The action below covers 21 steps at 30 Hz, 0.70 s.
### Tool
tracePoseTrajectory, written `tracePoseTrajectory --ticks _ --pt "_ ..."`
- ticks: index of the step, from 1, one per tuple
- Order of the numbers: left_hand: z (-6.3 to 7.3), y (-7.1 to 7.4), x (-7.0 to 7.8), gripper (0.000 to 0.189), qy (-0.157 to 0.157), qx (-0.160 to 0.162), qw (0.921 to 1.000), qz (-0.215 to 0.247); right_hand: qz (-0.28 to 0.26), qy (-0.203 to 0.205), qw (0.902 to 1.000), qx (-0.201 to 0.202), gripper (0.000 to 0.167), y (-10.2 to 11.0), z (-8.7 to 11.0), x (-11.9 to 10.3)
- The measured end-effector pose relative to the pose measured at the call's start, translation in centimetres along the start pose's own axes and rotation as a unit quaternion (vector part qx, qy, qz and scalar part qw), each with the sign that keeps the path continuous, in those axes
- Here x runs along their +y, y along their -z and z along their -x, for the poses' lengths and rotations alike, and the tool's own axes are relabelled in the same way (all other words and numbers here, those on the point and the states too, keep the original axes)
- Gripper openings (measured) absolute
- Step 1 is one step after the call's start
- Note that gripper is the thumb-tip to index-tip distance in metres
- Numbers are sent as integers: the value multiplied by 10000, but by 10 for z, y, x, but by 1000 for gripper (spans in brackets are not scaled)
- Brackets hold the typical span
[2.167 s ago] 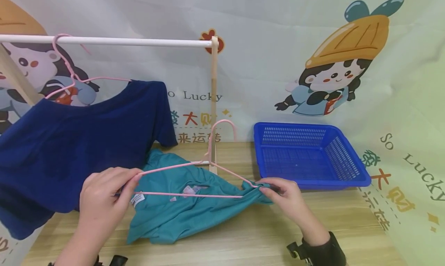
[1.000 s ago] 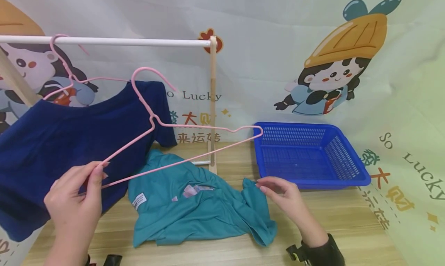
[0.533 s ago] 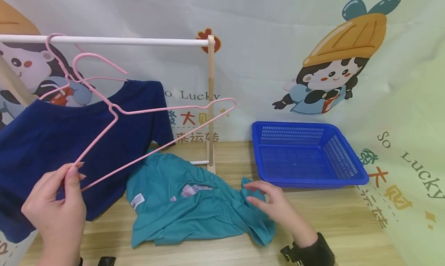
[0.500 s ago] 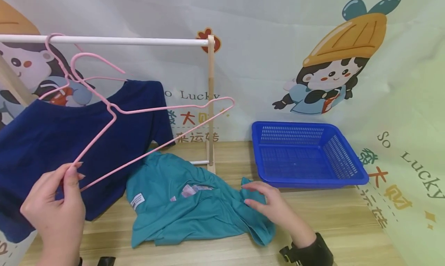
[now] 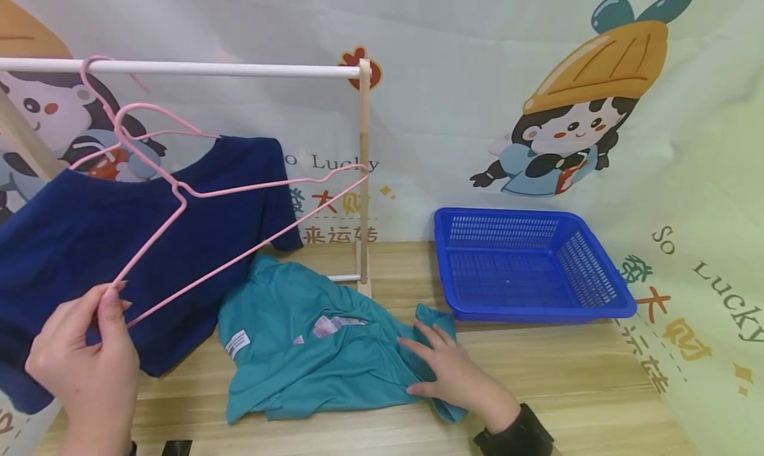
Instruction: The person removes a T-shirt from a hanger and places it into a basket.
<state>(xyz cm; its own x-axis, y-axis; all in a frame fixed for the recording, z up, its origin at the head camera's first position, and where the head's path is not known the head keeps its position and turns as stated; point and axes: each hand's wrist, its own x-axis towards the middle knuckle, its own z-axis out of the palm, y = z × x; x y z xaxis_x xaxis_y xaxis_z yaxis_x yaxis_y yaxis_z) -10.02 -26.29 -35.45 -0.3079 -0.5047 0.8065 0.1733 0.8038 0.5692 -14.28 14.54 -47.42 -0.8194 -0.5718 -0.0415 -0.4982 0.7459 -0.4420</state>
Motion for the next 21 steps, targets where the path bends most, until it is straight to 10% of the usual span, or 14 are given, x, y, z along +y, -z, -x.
tracePoseTrajectory --ticks 21 --pt "-9 6 2 30 -67 165 9993 -326 -104 -344 9988 -328 60 -18 -2 5"
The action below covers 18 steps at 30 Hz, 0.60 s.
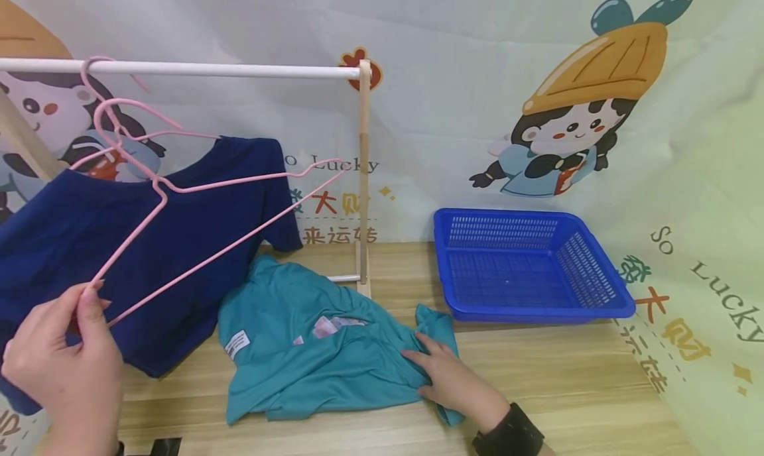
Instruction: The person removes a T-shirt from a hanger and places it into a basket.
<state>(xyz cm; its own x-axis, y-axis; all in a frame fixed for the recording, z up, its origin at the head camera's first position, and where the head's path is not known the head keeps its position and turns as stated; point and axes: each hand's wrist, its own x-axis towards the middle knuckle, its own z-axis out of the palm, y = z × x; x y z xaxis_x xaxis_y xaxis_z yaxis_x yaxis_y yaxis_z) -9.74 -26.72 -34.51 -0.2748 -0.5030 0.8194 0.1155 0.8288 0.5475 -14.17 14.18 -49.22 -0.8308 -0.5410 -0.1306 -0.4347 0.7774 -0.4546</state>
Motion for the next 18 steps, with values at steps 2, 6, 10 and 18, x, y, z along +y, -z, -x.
tracePoseTrajectory --ticks 2,6,10,18 --pt "-1 1 0 31 4 -25 10000 -3 36 -16 10000 -9 60 0 -1 -1" --pt "-5 -3 0 33 -98 -120 9999 -73 131 -75 9999 -45 59 0 -2 -2" --pt "-11 -11 6 37 -213 -299 9991 -217 166 -108 9998 -88 59 -1 -2 -2" --pt "-27 -34 35 41 -419 -744 9963 -129 265 -91 9996 -12 59 -1 -3 -2"
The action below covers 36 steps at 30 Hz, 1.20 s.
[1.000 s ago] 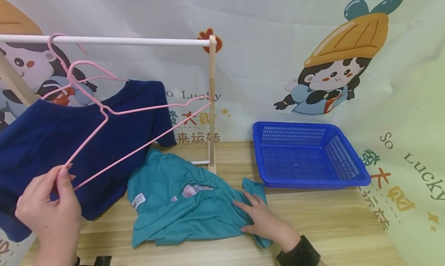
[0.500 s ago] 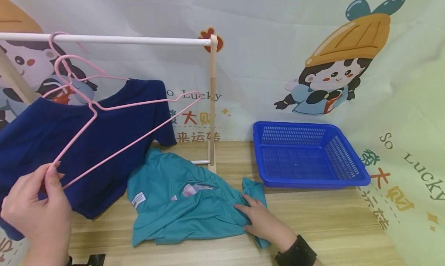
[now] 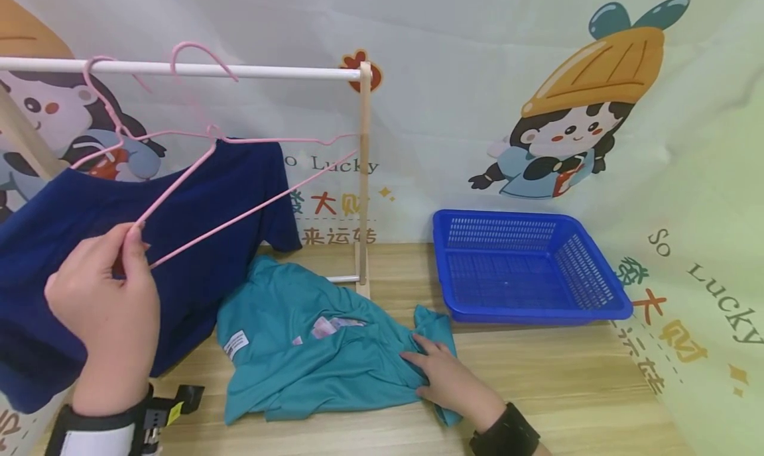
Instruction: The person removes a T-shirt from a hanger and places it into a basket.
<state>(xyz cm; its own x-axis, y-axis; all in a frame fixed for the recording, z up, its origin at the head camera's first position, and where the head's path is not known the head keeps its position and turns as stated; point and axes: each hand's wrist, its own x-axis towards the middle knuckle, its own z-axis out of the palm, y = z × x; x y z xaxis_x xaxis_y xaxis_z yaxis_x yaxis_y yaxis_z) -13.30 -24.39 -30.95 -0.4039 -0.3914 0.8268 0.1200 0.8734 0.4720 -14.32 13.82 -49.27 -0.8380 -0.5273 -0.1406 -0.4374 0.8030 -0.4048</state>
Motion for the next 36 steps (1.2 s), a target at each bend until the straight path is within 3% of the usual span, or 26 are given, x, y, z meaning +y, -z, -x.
tracePoseTrajectory --ticks 5,9,17,29,36 --pt "-10 -16 18 41 130 -169 9997 149 76 -54 9999 40 58 -2 -1 1" --pt "-18 -26 29 42 -19 -346 9994 17 81 -72 9999 54 57 -3 -3 1" --pt "-27 -34 42 40 -31 -771 9966 -306 70 -79 9999 50 56 -1 -3 0" --pt "-24 -39 43 38 -92 -1274 9897 -642 457 -6 9978 489 40 -2 -10 -1" --pt "-19 -42 41 37 -135 -1459 9871 -648 333 -118 9973 651 35 -2 -14 -2"
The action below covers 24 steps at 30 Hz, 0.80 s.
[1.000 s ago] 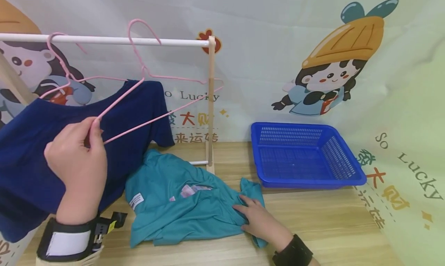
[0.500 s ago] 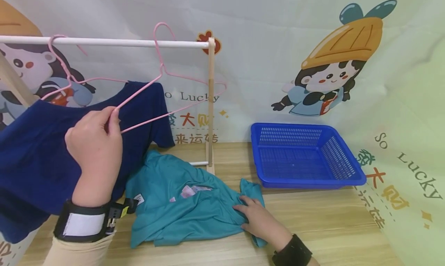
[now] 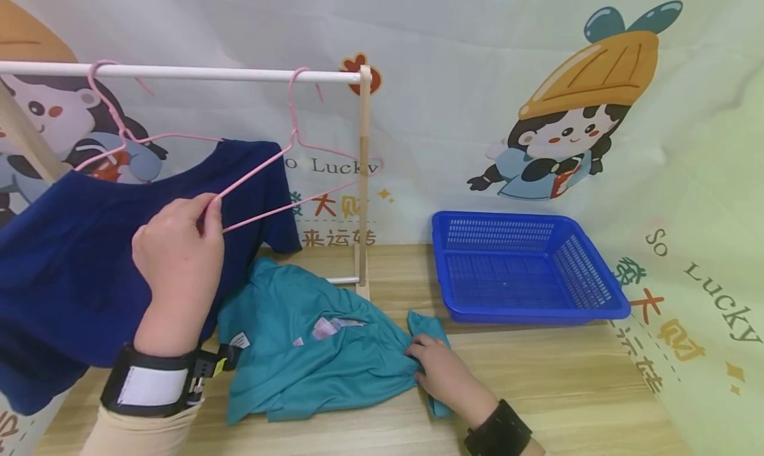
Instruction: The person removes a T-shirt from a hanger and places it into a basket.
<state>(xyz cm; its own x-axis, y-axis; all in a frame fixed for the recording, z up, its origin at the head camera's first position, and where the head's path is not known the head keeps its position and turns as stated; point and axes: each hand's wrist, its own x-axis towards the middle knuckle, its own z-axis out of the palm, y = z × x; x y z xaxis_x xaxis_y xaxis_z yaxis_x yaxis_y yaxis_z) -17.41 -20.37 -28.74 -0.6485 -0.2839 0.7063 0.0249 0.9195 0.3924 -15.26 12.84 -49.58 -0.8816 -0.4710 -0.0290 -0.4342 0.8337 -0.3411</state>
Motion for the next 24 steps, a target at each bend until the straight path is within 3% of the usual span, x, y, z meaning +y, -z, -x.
tracePoseTrajectory --ticks 7,11,16,20,24 --pt "5 -1 0 38 -72 -183 9997 146 -213 1 9997 88 33 1 -1 0" --pt "7 -2 -1 45 -211 -254 9980 540 -340 33 9994 77 31 3 -2 0" --pt "11 1 -6 67 -463 -55 9908 1270 -453 42 9990 -20 29 4 0 -1" --pt "15 9 -11 64 -680 144 9860 1518 -502 51 9987 -55 29 5 3 -2" --pt "20 16 -16 61 -663 173 9840 1643 -587 125 9982 -21 28 6 4 -2"
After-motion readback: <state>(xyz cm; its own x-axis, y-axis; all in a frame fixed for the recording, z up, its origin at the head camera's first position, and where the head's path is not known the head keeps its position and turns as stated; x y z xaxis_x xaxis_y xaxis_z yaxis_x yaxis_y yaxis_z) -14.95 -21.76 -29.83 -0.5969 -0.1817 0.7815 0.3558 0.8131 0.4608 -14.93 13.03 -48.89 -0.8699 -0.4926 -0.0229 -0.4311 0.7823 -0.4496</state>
